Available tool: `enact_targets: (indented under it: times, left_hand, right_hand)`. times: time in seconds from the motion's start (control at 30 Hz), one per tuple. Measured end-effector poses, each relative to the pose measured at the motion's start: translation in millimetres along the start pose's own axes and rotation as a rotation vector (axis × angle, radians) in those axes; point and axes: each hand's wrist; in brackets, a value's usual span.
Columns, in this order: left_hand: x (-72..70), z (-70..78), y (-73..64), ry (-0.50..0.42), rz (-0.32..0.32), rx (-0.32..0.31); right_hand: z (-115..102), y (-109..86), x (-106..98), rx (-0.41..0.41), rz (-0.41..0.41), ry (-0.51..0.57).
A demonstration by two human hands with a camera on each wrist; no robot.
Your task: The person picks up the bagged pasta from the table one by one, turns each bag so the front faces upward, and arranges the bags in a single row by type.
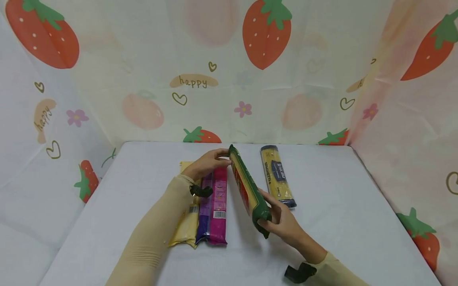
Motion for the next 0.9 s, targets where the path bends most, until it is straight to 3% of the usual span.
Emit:
enact_targets:
  times: [0.17,0.33,0.47,0.57,0.77,0.9]
  left_hand:
    - [1.0,-3.9,-0.7,-0.121,-0.018,-0.037]
    - [2.1,-5.1,-2.2,-0.283,-0.063,-0.09]
    - [3.9,-3.4,-3.1,-0.356,-0.081,-0.078]
    - [6.1,-1.6,-3.9,-0.387,-0.059,-0.058]
    - [8.8,-0.9,-3.5,-0.401,0.025,-0.064]
    - [7.1,-3.3,-3.0,-0.384,0.079,-0.089]
  right_hand:
    - [-1.2,-0.4,0.2,-0.001,0.046,-0.009]
    - [-3.6,-0.5,2.7,0.03,0.065,0.064]
    - [-5.9,0.9,4.6,0.056,0.065,0.163]
    - [-8.9,2.1,5.3,0.073,0.072,0.184]
    - [-12.9,3.1,1.6,0.101,0.1,-0.063]
    - [-16.0,3.0,-2.3,0.107,0.069,-0.19]
Point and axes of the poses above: each hand's wrist, its own y-axis towards the middle knuckle, its own x-axis out of the palm, z = x × y, and after that the axes turned 5 degrees about -z, right-handed
